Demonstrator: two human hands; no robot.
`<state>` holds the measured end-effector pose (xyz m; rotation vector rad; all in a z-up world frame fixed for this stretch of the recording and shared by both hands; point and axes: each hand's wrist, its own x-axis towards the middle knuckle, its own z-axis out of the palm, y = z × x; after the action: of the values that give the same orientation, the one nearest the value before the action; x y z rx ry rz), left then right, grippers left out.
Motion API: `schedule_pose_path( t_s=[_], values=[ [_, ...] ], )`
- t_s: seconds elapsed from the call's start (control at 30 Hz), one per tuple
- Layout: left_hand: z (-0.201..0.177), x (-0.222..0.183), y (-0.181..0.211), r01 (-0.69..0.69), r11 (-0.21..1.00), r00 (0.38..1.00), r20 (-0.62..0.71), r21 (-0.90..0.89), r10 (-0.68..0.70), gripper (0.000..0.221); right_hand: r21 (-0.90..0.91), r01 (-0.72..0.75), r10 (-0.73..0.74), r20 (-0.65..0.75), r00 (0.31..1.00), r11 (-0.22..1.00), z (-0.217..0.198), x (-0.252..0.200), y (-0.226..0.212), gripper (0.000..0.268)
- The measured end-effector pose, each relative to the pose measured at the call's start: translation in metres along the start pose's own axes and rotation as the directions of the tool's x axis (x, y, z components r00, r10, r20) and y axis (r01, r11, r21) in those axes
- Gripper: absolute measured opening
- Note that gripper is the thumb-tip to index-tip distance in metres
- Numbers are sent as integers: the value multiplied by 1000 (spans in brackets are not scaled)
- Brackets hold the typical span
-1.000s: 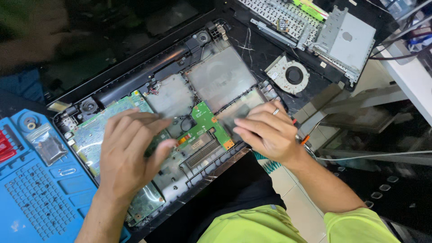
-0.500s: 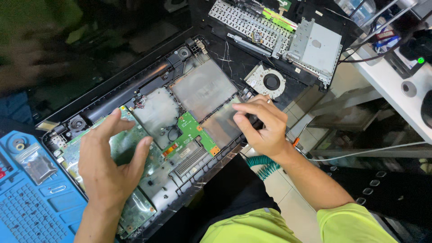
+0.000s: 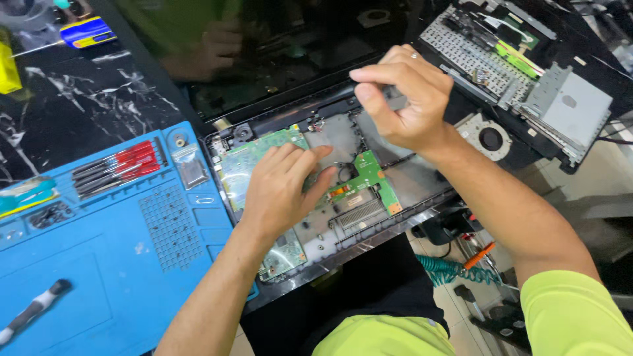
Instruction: The person places a motherboard into a disassembled laptop chassis and aligns it with the internal frame. They then connect a smaller green circuit board to the motherboard and secure the components using a screwdriver.
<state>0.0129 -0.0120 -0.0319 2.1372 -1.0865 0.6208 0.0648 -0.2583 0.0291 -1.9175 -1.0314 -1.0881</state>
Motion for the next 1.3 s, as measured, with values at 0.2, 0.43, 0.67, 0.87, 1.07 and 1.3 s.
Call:
schedule_pose_path(
  t_s=[0.2, 0.43, 0.67, 0.87, 1.07, 1.3],
  values=[
    [-2, 0, -3, 160, 987, 986, -58, 6, -159, 24, 31, -61, 58, 85, 995, 998, 39, -1, 12, 13],
    [-1, 2, -7, 238, 971, 970, -45, 1, -237, 18, 29, -170, 164, 152, 975, 985, 34, -21, 21, 10],
    [-7, 7, -3, 285, 958, 948, -136, -29, -286, 28, 27, -211, 198, 259, 946, 977, 34, -22, 25, 4],
    [-14, 6, 4, 197, 980, 955, -232, 32, -184, 26, 195, -62, -40, 482, 875, 979, 44, -21, 14, 11],
    [-23, 0, -10, 201, 979, 928, -323, 11, -187, 33, 187, -29, -62, 460, 886, 982, 42, -19, 8, 10],
    [-44, 5, -23, 226, 972, 856, -464, -62, -229, 24, 73, -54, 27, 329, 944, 996, 38, -32, 18, 6]
  ],
)
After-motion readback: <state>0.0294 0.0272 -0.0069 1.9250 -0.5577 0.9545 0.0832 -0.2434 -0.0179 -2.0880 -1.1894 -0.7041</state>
